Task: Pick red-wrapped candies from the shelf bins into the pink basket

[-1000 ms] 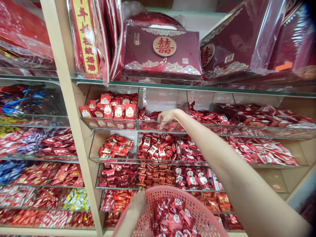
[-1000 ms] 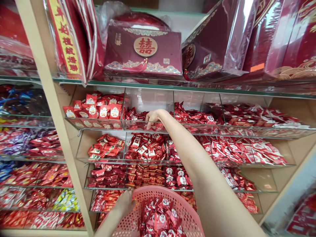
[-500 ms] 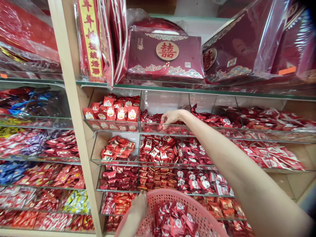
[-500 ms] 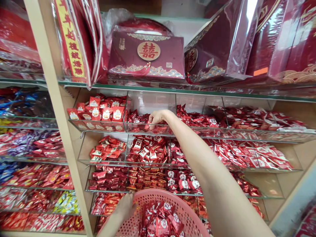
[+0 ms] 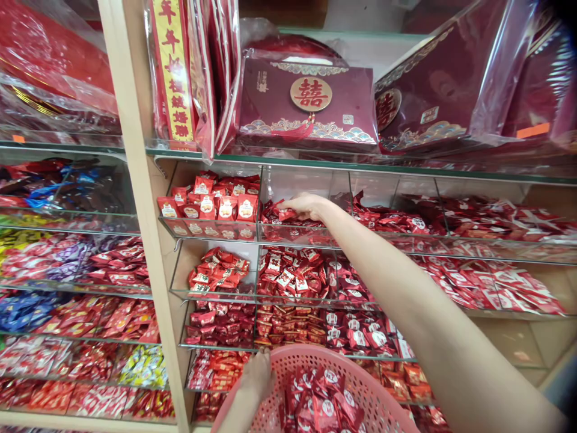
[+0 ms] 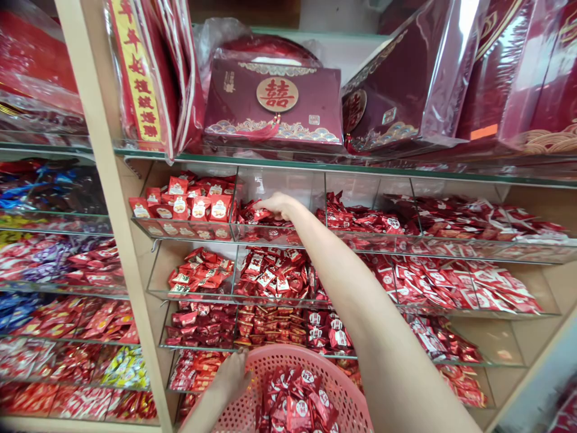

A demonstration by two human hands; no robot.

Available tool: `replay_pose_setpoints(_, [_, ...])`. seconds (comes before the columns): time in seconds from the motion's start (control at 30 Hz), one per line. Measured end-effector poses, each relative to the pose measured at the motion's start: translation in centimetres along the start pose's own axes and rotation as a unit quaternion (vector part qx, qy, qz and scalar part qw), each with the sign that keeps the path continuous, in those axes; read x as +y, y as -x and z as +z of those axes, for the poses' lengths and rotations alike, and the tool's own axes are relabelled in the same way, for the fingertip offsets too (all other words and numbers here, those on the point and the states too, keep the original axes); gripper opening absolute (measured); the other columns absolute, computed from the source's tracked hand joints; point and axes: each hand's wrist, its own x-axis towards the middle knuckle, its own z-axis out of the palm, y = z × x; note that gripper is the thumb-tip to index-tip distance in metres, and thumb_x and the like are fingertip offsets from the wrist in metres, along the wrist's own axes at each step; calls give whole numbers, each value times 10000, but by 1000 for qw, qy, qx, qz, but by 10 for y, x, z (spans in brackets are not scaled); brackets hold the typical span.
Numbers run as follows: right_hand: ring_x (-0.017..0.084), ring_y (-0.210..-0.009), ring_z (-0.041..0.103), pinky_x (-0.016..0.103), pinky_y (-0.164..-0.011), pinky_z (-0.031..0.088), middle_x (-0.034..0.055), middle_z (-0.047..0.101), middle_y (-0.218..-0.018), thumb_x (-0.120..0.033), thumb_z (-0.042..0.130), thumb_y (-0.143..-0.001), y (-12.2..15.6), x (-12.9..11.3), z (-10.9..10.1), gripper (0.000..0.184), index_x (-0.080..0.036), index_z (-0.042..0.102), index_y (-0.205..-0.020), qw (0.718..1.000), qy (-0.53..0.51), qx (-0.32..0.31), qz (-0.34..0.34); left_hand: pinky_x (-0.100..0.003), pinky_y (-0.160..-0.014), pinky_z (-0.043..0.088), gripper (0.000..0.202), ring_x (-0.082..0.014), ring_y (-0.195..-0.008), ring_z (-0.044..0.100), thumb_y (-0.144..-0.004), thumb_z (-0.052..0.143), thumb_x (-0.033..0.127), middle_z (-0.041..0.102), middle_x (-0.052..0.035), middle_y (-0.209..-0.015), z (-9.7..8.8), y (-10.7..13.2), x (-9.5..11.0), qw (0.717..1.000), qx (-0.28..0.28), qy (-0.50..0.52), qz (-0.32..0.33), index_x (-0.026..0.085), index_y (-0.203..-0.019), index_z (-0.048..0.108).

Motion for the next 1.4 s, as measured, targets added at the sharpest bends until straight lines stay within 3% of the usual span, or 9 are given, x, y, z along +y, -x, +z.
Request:
replay_pose_setpoints(0.13, [76, -501, 493, 208, -510, 424, -8, 559, -576, -282, 645, -764, 7, -10, 19, 172, -120, 590, -782, 999, 14, -38, 25, -356, -985, 399, 528, -259, -1205, 463, -840, 424, 212, 479, -178, -1324, -1, 2, 1, 1000, -3, -2, -5, 90, -1353, 386])
replay_pose_setpoints(0.33, [92, -476, 508, 208, -495, 443, -29, 516, -516, -282, 704, -689, 10, -19, 31, 191, -123, 601, -718, 990, 138, -14, 22, -341, -1001, 381, 546, -256, -1222, 451, -847, 428, 235, 448, -195, -1348, 0, 2, 1, 1000, -1, -14, -6, 56, -1359, 365])
replay_pose_setpoints(0.47, [98, -493, 532, 195, -493, 443, -23, 545, -525, -250, 700, -678, 8, -21, 33, 154, -129, 607, -702, 985, 169, -12, 15, -348, -990, 393, 523, -257, -1198, 473, -845, 415, 220, 483, -168, -1324, -2, 3, 2, 1000, 3, -26, -3, 85, -1350, 390])
replay_pose_setpoints(0.73, [120, -509, 564, 209, -497, 470, -13, 549, -493, -207, 736, -636, 9, -20, 36, 170, -137, 580, -632, 998, 50, -17, 19, -350, -961, 419, 528, -267, -1170, 490, -843, 407, 221, 506, -184, -1289, 0, 2, 1, 1000, 8, -29, 4, 37, -1337, 387])
replay_pose_setpoints(0.9, [151, -586, 593, 235, -544, 494, -10, 533, -485, -160, 772, -584, 9, -22, 33, 222, -152, 550, -574, 1000, 18, 0, 16, -333, -933, 440, 489, -255, -1130, 526, -835, 427, 217, 552, -169, -1235, -2, 1, 1, 1000, 15, -22, 1, 79, -1304, 438])
replay_pose_setpoints(1.13, [115, -597, 563, 249, -584, 520, -25, 532, -529, -121, 717, -656, 14, -20, 35, 140, -130, 578, -674, 997, -61, -39, 36, -330, -924, 442, 467, -246, -1116, 540, -840, 435, 222, 568, -172, -1202, -3, 0, 1, 1000, 13, -23, 2, 81, -1285, 444])
replay_pose_setpoints(1.27, [89, -555, 532, 261, -588, 529, -29, 526, -564, -82, 686, -674, 15, -14, 34, 140, -110, 566, -742, 994, -109, 11, 24, -332, -913, 448, 466, -246, -1104, 550, -831, 444, 207, 573, -180, -1193, -4, -1, 1, 1000, 13, -20, 4, 73, -1278, 443])
replay_pose_setpoints(1.4, [91, -631, 552, 279, -651, 532, -2, 561, -657, -127, 646, -738, 25, -4, 10, 162, -110, 558, -873, 981, -181, 61, -40, -341, -888, 463, 452, -255, -1098, 555, -824, 450, 213, 579, -184, -1182, -5, 0, 2, 1000, 9, -11, 4, 74, -1253, 461])
